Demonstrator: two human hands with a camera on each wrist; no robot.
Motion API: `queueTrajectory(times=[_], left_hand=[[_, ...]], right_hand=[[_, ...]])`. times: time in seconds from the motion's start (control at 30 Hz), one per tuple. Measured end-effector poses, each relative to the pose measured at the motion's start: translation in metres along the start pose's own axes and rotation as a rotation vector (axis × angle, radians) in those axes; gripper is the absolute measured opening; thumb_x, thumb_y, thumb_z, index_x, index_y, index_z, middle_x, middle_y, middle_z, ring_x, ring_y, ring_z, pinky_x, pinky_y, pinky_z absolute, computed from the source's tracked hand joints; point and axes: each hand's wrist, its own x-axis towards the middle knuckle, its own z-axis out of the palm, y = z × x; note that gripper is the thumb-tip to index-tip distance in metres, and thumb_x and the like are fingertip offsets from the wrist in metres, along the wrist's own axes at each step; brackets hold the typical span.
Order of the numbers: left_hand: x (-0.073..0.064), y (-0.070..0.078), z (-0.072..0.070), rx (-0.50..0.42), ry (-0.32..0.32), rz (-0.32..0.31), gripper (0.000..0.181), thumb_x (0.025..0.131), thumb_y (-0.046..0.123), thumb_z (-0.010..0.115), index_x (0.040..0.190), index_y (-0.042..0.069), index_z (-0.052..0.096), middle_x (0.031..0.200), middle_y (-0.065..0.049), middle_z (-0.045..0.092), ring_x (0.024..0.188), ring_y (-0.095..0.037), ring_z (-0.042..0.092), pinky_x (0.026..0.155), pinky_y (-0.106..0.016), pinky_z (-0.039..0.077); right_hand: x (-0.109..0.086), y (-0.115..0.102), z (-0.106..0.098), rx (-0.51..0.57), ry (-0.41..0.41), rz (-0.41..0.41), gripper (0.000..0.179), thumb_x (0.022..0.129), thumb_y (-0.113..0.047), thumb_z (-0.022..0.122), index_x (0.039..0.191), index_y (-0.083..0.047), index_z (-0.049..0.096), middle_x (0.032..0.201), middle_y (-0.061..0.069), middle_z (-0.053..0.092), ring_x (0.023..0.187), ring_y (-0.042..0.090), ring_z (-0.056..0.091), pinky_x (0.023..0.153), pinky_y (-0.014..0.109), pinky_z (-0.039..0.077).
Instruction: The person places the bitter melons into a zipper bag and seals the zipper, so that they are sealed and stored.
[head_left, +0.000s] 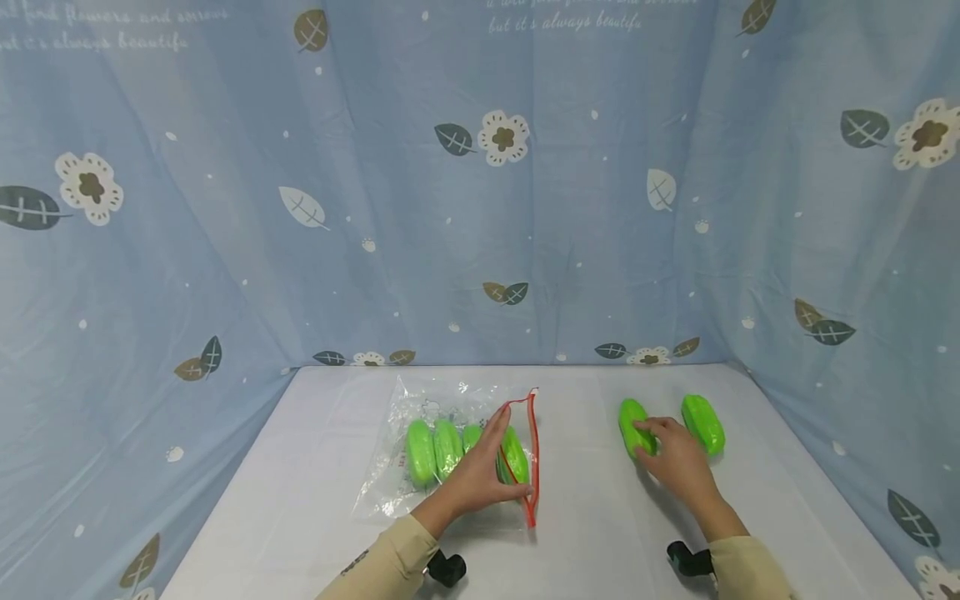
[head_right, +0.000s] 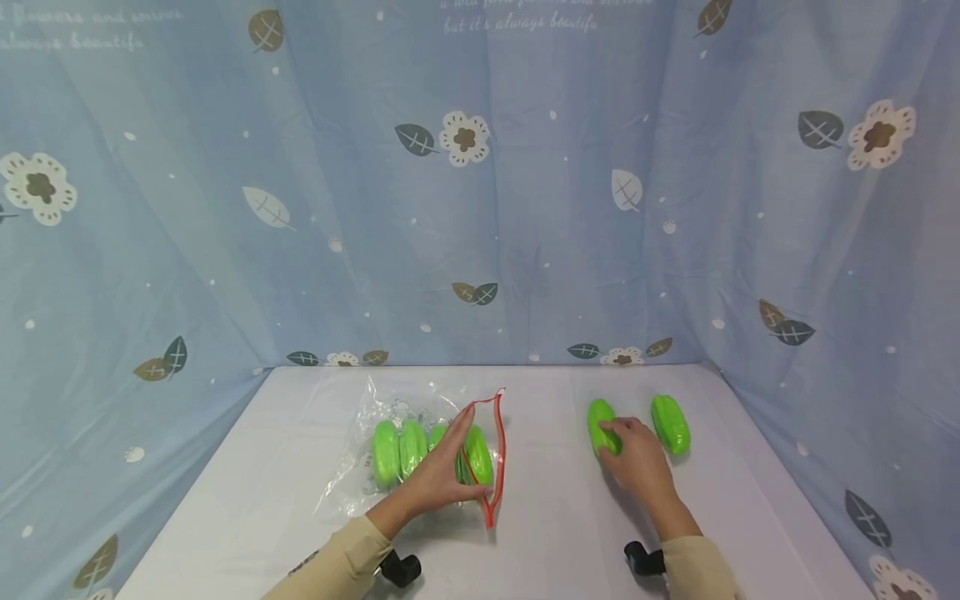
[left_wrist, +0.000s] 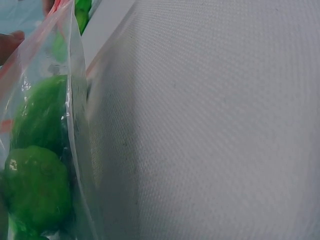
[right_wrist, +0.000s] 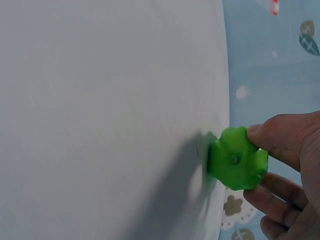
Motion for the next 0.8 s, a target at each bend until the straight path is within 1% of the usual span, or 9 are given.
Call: queueTrajectory(times=[0.17,0.37,0.57,0.7,0.8], left_hand=[[0.0,0.0,0.0,0.003,0.005,0.005,0.124,0.078,0.046,0.087,0.166,0.018,0.004,0.171,-0.002,0.007,0.151,-0.034,0.027,0.112,-0.057,0.039],[0.0,0.001,-0.001,0.008,0.003,-0.008,0.124,0.078,0.046,0.087,0.166,0.022,0.003,0.171,-0.001,0.007,0.152,-0.031,0.026,0.113,-0.056,0.039],[0.0,0.001,0.0,0.014,0.004,-0.001,0.124,0.078,0.046,0.087,0.166,0.019,0.004,0.172,-0.002,0.007,0.151,-0.032,0.026,0.112,-0.056,0.039],[0.0,0.0,0.0,0.016,0.004,-0.007,0.124,0.078,0.047,0.087,0.166,0.02,0.004,0.171,0.0,0.006,0.152,-0.031,0.026,0.113,-0.055,0.039],[0.001,0.0,0.001,0.017,0.006,-0.012,0.123,0.078,0.046,0.087,0.166,0.021,0.004,0.171,0.002,0.006,0.152,-0.031,0.026,0.113,-0.056,0.039]], right_hand=[[-0.009,-0.013,0.002,0.02,-0.025,-0.003,0.044,0.081,-0.01,0.083,0.122,-0.001,0.072,0.123,0.027,0.063,0.113,0.047,0.061,0.092,0.06,0.051],[-0.018,-0.027,0.006,0.025,-0.048,-0.002,0.044,0.081,-0.012,0.084,0.123,-0.003,0.072,0.125,0.024,0.062,0.115,0.045,0.06,0.094,0.059,0.051],[-0.026,-0.04,0.009,0.028,-0.08,0.015,0.046,0.081,-0.015,0.085,0.124,-0.006,0.072,0.126,0.02,0.062,0.116,0.042,0.06,0.095,0.058,0.05],[-0.032,-0.048,0.009,0.029,-0.108,0.029,0.046,0.081,-0.017,0.085,0.124,-0.008,0.072,0.127,0.018,0.062,0.117,0.041,0.06,0.096,0.057,0.05],[-0.036,-0.052,0.01,0.036,-0.102,0.022,0.042,0.083,-0.018,0.084,0.122,-0.009,0.073,0.126,0.017,0.064,0.116,0.039,0.061,0.096,0.056,0.051]])
